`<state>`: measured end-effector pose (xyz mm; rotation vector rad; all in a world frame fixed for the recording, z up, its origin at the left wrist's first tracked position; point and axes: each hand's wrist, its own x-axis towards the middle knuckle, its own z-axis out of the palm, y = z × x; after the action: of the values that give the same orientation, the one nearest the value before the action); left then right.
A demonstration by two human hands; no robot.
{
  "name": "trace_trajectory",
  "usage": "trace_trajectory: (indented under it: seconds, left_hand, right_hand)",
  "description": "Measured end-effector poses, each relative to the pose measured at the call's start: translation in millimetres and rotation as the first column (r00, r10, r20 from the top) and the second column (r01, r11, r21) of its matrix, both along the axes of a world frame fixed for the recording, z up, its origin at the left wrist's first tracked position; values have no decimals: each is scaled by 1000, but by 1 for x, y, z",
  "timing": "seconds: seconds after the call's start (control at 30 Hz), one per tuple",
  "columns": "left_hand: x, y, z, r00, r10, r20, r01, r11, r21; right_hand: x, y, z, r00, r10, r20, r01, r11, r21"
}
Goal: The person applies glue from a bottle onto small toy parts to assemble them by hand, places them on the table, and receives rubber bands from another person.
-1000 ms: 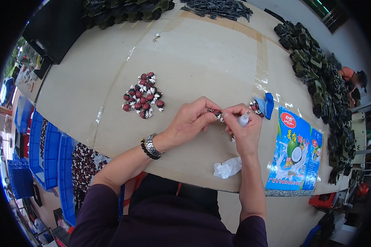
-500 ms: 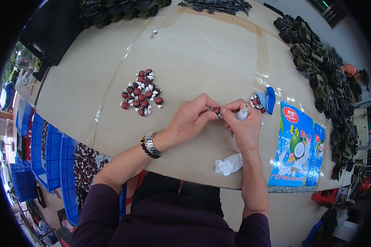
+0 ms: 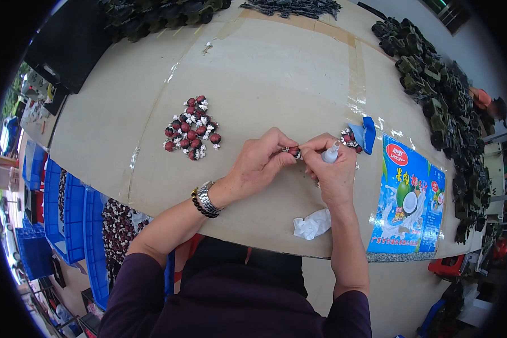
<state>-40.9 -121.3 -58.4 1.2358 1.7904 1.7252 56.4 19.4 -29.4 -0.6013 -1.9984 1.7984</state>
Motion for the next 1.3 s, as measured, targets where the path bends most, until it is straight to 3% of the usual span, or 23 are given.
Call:
trace_trajectory:
  seconds: [0.27, 0.5, 0.77, 0.83, 0.87, 0.93, 0.97, 1.03, 1.23, 1.3]
  left_hand:
    - [-1, -1, 0, 1000, 3, 14, -3, 1000, -16]
    - [-1, 0, -4, 1000, 4, 15, -4, 1000, -24]
    - [-3, 0, 0, 941, -85, 328, 83, 996, 23]
    - [-3, 0, 0, 943, -99, 316, 95, 995, 28]
    - [-4, 0, 0, 947, -102, 305, 100, 995, 20]
    - [-4, 1, -1, 940, -120, 320, 113, 993, 43]
    - [-5, 1, -1, 933, -127, 336, 114, 992, 56]
    - [-5, 1, 1, 926, -134, 353, 119, 991, 64]
    - [-6, 0, 2, 904, -161, 396, 131, 986, 102]
    - [-5, 0, 2, 899, -160, 408, 126, 986, 108]
  right_hand:
    - [-1, -1, -3, 1000, 18, -25, -17, 1000, 13]
    - [-3, -2, -6, 997, 5, -74, 6, 989, 147]
    - [4, 14, 14, 999, -15, -39, 19, 993, 113]
    - [8, 30, 27, 958, -286, -12, 286, 956, 57]
    - [9, 42, 26, 956, -294, -16, 295, 953, 67]
    - [12, 71, 18, 847, -526, -75, 489, 718, 496]
    - [14, 80, 17, 844, -530, -78, 494, 712, 500]
    - [18, 91, 16, 798, -599, 66, 380, 586, 716]
    - [14, 102, -8, 764, -586, 270, 110, 531, 840]
    - [13, 106, -9, 758, -580, 300, 118, 574, 810]
